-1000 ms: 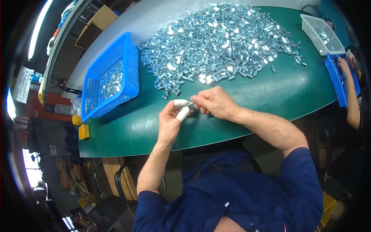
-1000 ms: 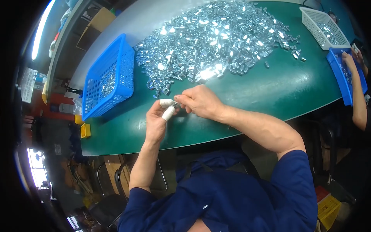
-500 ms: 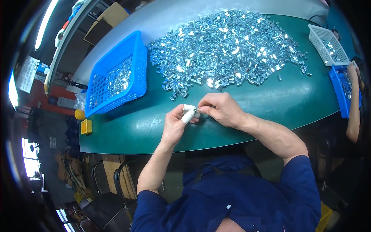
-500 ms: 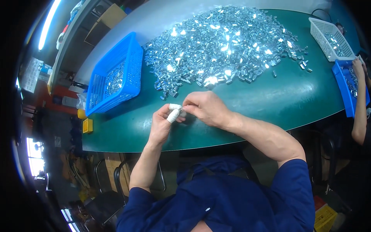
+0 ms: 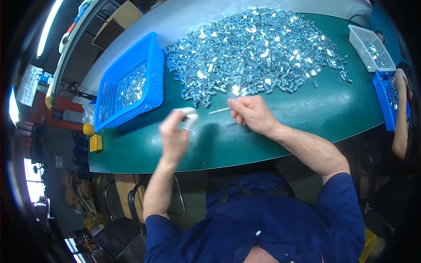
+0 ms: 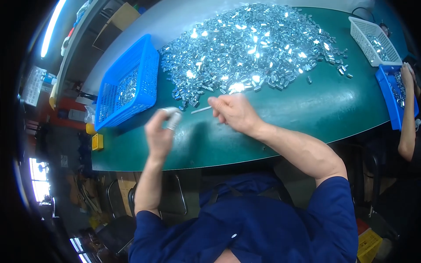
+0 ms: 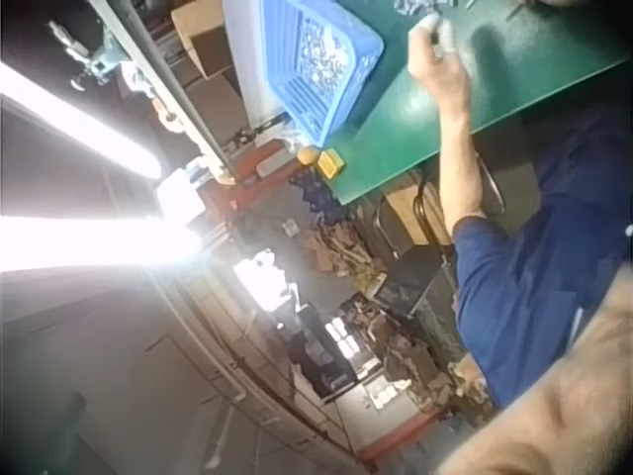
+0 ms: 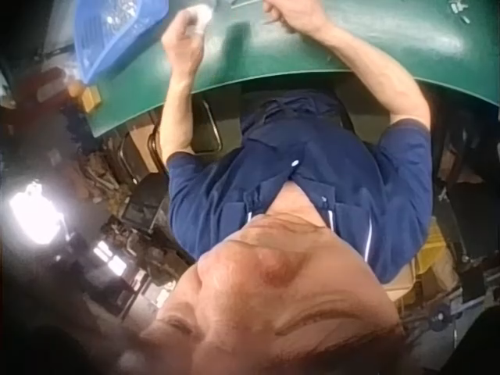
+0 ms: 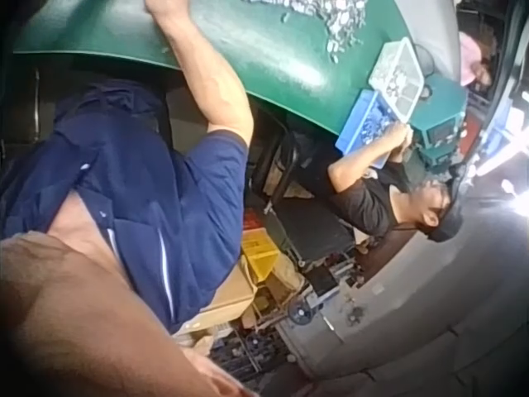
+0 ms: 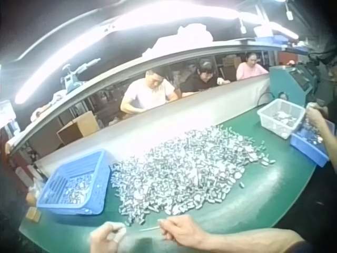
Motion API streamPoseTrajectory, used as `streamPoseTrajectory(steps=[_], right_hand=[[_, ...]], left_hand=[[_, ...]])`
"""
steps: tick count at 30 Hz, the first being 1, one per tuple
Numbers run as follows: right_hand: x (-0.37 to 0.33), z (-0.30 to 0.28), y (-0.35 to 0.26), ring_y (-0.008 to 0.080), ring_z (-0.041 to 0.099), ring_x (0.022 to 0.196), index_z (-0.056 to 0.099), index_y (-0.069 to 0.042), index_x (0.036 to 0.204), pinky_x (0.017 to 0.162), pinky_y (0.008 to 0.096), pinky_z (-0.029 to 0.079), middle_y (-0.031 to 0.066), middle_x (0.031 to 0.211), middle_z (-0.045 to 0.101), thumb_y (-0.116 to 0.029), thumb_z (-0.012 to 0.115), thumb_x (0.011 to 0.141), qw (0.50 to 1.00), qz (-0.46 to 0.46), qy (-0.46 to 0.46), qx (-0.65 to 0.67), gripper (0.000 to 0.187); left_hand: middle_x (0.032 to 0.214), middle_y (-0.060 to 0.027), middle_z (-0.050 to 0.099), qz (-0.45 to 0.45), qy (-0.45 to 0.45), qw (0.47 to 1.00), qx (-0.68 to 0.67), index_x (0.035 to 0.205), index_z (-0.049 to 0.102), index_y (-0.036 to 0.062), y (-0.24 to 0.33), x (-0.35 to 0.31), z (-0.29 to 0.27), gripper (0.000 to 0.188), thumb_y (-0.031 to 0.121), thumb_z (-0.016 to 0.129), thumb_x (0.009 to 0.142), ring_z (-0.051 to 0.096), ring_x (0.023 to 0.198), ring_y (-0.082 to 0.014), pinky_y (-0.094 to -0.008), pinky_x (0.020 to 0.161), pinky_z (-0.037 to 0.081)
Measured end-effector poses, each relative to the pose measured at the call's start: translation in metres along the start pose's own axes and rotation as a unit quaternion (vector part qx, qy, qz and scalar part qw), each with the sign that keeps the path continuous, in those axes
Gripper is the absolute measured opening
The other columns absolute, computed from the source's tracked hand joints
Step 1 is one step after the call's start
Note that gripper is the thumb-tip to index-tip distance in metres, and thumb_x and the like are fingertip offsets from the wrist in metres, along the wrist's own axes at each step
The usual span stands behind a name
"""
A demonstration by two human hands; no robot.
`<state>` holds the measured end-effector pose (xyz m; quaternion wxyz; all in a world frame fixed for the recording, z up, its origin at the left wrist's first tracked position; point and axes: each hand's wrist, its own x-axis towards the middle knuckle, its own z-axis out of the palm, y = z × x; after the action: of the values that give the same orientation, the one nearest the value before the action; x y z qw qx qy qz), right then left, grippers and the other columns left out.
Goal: Picking small silver metal components from a large pile and placing them into a blue plastic bin.
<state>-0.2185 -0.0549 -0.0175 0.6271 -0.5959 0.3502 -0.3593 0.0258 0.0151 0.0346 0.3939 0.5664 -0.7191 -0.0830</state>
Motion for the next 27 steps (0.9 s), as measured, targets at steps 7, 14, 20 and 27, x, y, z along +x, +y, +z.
streamPoseTrajectory(steps=[7, 14, 20, 27], right_hand=[[0.002, -0.007, -0.003, 0.0064, 0.056, 0.057, 0.068, -0.003, 0.078, 0.052, 0.0231, 0.044, 0.0001, 0.063, 0.062, -0.04, 0.059, 0.105, 0.999, -0.019, 0.04, 0.004, 0.047], [0.001, 0.002, -0.002, 0.0073, 0.058, 0.059, 0.069, -0.002, 0.081, 0.054, 0.0253, 0.046, 0.0014, 0.064, 0.063, -0.035, 0.062, 0.104, 0.999, -0.03, 0.004, -0.037, 0.041], [-0.001, 0.002, 0.001, 0.0118, 0.06, 0.061, 0.072, 0.001, 0.086, 0.056, 0.0317, 0.047, 0.0068, 0.068, 0.068, -0.031, 0.066, 0.1, 0.997, -0.043, 0.024, -0.056, 0.035], [-0.001, 0.008, 0.002, 0.0199, 0.064, 0.066, 0.073, -0.001, 0.092, 0.062, 0.0359, 0.048, 0.0119, 0.074, 0.069, -0.027, 0.068, 0.096, 0.994, -0.063, 0.019, -0.087, 0.028]], left_hand=[[0.095, -0.012, 0.073, 0.094, 0.172, 0.945, 0.261, 0.102, 0.073, 0.0016, -0.016, 0.061, -0.071, 0.018, 0.01, 0.08, 0.087, 0.07, 0.089, -0.0292, -0.0387, 0.081, 0.056], [0.097, -0.0123, 0.066, -0.054, -0.046, 0.966, 0.249, 0.098, 0.073, 0.0048, -0.053, 0.007, 0.016, 0.025, 0.02, 0.085, 0.081, 0.065, 0.095, -0.0324, -0.0395, 0.081, 0.052], [0.096, -0.0098, 0.069, -0.067, -0.033, 0.991, 0.111, 0.104, 0.072, 0.0031, -0.051, -0.014, 0.022, 0.02, 0.004, 0.077, 0.086, 0.067, 0.088, -0.024, -0.035, 0.079, 0.053], [0.096, -0.0105, 0.072, -0.055, -0.069, 0.996, -0.003, 0.106, 0.07, -0.0001, -0.008, -0.017, 0.025, 0.022, -0.003, 0.075, 0.085, 0.069, 0.087, -0.0196, -0.0322, 0.079, 0.055]])
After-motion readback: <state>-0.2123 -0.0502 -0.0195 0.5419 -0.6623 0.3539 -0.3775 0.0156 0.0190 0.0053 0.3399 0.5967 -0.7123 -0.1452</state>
